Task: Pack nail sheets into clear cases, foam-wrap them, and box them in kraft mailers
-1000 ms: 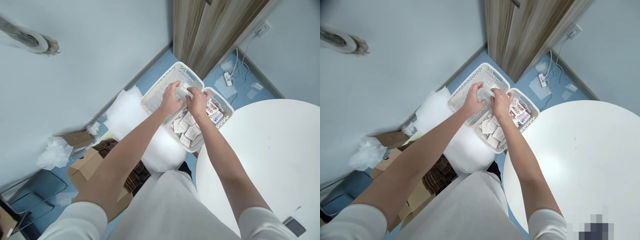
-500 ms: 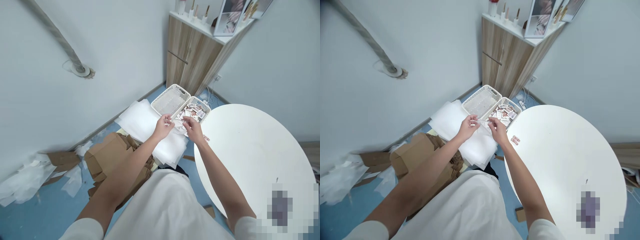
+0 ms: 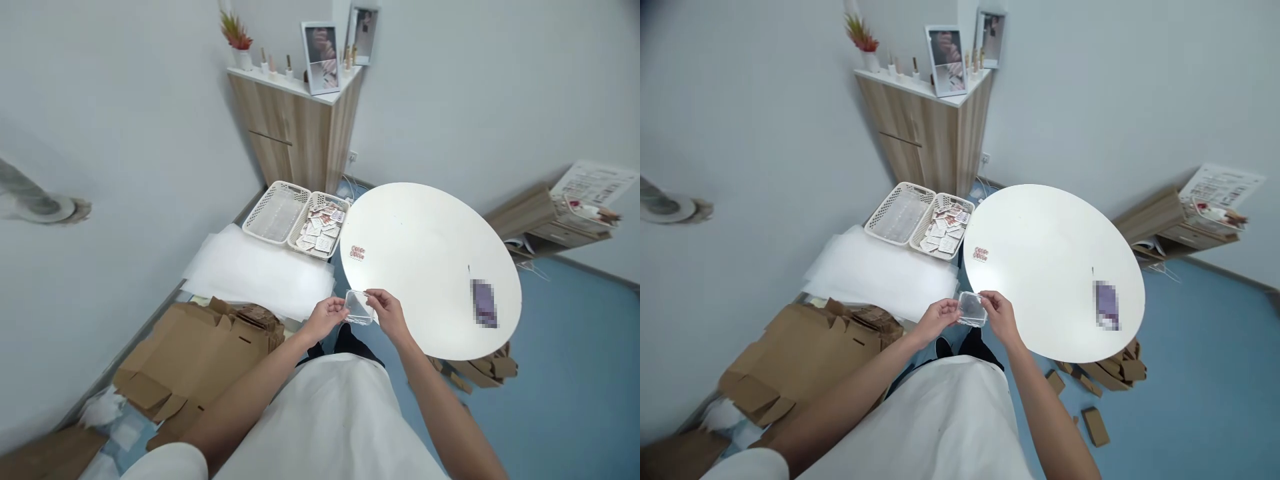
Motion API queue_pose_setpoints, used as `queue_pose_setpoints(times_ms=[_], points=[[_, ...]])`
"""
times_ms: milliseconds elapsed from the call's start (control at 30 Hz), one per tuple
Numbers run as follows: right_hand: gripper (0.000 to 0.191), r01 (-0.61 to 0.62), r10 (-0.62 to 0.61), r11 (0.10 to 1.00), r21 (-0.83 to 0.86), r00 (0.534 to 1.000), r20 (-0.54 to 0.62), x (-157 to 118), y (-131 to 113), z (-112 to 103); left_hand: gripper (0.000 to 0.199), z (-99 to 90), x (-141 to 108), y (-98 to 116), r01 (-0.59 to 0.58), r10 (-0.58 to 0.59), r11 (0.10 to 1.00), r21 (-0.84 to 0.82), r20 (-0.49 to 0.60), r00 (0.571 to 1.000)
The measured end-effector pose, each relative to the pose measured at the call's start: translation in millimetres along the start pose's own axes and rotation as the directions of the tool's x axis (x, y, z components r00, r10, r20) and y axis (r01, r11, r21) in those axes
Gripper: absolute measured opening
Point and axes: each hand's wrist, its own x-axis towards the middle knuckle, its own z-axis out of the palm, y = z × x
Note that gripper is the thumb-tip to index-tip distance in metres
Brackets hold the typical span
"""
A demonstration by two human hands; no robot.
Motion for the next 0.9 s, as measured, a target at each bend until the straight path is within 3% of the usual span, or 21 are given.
queue_pose_setpoints(times_ms=[233,400,667,900], points=[[0.036,-0.052,0.053,0.999,0.007,0.987,-0.149,-29.3,15.6,-35.8,0.027,37.4,13.8,-5.3,0.057,-0.06,0.998,0.035,0.102,0.993],[0.052,-0.087,0.098,0.992,0.094,0.989,-0.115,-35.8,25.9,-73.4,0.029,62.6,38.5,-13.1,0.046,-0.052,0.998,0.05,0.126,0.991],[0.054,-0.06,0.062,0.986,0.153,0.998,-0.012,-17.0,30.5,-129.9,0.03,97.9,69.2,-6.7,0.022,-0.037,0.989,0.148,0.097,0.995],[0.03,-0.115,0.117,0.984,0.134,0.993,-0.01,4.9,39.6,-158.5,0.025,128.7,84.7,-19.5,-0.013,-0.001,0.969,0.249,0.055,0.998]])
